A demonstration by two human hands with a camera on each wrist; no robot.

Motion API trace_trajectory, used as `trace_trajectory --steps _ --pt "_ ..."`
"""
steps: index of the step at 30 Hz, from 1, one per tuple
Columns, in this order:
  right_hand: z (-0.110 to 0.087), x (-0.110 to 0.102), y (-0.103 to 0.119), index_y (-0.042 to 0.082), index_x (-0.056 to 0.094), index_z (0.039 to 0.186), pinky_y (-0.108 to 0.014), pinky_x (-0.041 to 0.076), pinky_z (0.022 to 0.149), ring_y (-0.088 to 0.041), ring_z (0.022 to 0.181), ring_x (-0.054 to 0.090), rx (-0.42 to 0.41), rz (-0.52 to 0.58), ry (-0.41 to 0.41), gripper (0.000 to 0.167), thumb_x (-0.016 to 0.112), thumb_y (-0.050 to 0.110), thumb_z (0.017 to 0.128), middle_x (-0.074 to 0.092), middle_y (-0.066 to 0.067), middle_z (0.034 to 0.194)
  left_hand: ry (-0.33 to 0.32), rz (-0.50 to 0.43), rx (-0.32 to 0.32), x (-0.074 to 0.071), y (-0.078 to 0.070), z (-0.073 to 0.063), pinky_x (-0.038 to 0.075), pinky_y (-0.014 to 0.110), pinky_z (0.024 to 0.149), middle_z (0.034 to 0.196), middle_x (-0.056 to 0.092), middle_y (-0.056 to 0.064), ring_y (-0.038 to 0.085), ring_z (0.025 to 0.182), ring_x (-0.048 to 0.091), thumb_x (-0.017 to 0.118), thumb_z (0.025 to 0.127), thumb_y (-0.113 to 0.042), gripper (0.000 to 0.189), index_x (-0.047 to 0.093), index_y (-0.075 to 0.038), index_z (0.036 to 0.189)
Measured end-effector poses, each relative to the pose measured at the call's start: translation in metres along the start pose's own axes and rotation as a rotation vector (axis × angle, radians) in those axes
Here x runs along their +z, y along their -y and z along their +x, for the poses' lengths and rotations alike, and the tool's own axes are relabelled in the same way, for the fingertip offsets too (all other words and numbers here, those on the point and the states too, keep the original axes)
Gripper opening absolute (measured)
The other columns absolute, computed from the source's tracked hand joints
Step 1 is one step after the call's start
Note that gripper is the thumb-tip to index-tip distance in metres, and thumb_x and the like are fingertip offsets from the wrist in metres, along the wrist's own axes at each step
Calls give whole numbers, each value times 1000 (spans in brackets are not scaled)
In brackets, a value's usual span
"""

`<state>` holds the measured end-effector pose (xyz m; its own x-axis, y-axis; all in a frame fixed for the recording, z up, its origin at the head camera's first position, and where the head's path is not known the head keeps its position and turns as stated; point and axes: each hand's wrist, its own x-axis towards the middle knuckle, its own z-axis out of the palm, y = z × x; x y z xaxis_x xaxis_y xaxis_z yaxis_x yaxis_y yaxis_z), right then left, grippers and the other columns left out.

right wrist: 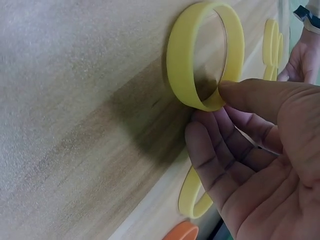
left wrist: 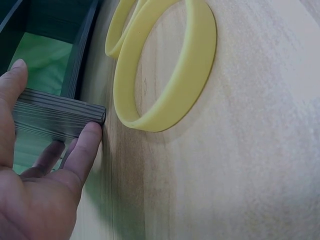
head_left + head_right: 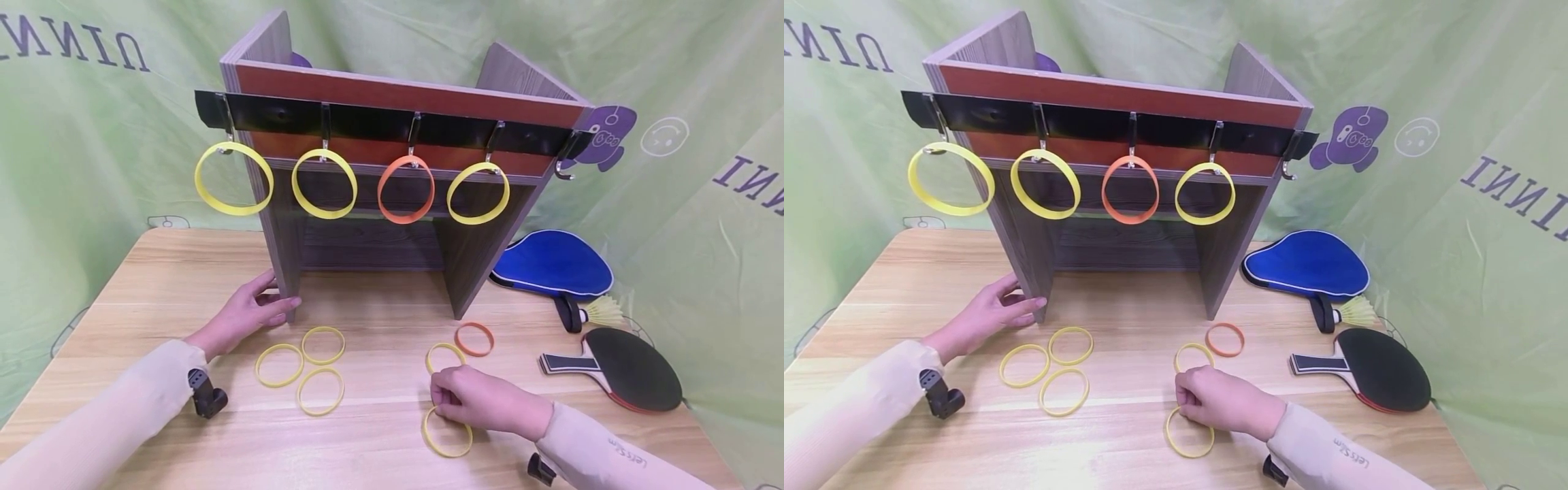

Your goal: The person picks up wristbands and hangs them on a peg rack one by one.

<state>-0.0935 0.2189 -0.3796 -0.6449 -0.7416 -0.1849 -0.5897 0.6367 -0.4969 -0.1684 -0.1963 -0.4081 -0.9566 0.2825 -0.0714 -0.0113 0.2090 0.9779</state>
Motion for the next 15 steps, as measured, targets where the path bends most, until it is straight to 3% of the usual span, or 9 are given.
trace_trajectory --steps 6,10,15 --pt "-3 -5 -5 15 61 84 -13 45 58 8 67 45 -15 107 2 19 76 7 93 55 12 73 3 0 1 0 1 0 63 31 95 154 46 25 15 119 65 70 102 -24 78 27 -20 167" --pt "-5 -8 -9 13 63 87 -15 52 63 9 72 51 -25 182 -6 15 76 10 94 62 10 77 5 1 5 0 1 1 63 30 94 154 45 26 15 119 65 70 102 -24 77 27 -19 167" --pt "-8 -11 -15 7 66 93 -18 58 68 6 76 59 3 358 1 12 77 12 94 70 3 81 4 9 4 0 2 1 63 29 93 155 45 26 18 120 64 70 102 -24 78 26 -20 167"
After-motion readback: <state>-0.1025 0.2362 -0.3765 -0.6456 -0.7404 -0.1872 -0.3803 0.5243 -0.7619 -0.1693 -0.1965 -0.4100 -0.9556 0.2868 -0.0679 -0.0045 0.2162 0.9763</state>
